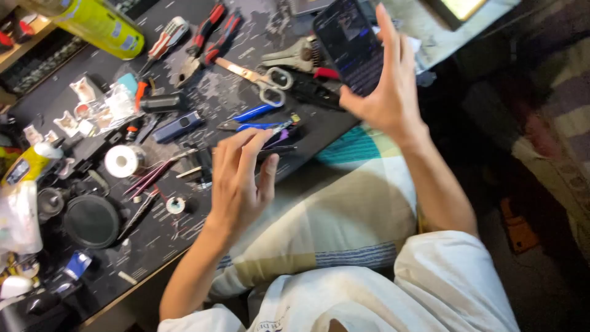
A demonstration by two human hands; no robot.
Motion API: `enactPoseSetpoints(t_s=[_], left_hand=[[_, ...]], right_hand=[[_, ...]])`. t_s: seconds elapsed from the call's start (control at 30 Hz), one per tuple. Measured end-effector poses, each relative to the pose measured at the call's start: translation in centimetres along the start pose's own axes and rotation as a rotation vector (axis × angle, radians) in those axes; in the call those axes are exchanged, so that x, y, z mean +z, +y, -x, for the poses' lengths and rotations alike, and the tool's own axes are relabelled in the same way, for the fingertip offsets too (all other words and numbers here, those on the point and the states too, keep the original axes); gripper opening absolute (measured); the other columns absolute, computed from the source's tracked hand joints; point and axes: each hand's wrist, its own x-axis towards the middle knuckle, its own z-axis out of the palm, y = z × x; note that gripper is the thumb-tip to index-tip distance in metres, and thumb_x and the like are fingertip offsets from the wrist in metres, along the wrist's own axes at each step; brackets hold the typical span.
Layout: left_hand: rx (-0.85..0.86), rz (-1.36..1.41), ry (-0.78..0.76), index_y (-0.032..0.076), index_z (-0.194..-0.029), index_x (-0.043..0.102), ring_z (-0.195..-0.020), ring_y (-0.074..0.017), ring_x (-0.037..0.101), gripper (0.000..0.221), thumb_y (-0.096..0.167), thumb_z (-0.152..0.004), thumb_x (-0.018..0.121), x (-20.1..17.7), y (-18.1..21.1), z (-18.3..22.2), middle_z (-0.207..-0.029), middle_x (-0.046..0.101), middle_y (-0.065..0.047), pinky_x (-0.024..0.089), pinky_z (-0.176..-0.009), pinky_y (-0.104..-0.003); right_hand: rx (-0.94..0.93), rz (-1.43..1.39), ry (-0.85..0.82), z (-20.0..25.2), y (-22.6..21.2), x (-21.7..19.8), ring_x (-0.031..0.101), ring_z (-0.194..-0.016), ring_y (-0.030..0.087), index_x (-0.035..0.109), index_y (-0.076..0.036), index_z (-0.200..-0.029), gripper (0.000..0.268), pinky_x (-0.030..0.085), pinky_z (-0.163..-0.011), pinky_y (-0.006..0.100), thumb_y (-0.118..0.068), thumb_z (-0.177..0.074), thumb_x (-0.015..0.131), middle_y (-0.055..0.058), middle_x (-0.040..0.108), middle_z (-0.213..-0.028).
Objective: The person is soldering components onto a small circuit board at a cluttered electronics repair workbench.
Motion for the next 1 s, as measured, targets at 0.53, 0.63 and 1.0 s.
enactPoseSetpoints(t_s=[0.53,0.63,1.0], left_hand=[[-0.078,1.601,0.023,0.012,-0.175,0.025,-0.143,-0.0225,0.056,0.065,0.025,-0.116,0.049,16.7,3.9,0.0,-0.159,0.050,-0.015,0.046,-0.124,-0.050],[-0.083,1.650,0.030,0.014,-0.176,0.020,-0.139,-0.0241,0.060,0.073,0.019,-0.110,0.050,16.5,5.1,0.9,-0.157,0.050,-0.014,0.052,-0.118,-0.047],[0.014,1.735,-0.110,0.016,-0.180,0.008,-0.108,-0.0356,0.074,0.085,0.006,-0.105,0.047,14.5,6.7,2.5,-0.153,0.052,-0.026,0.069,-0.081,-0.043]], right_hand=[[-0.084,-0.829,0.127,10.3,-4.7,-1.6,0.051,-0.127,0.029,0.025,0.005,-0.175,0.087,0.045,-0.108,0.040,0.019,-0.094,0.052,0.023,0.040,-0.156],[-0.042,-0.910,0.063,10.9,-5.1,-2.0,0.038,-0.140,0.021,0.023,0.000,-0.178,0.089,0.036,-0.118,0.036,-0.009,-0.097,0.059,0.012,0.033,-0.166],[-0.011,-1.323,-0.027,13.5,-5.2,-0.8,0.075,-0.079,0.030,0.010,-0.013,-0.178,0.102,0.059,-0.045,0.024,-0.010,-0.089,0.060,0.031,0.051,-0.158]])
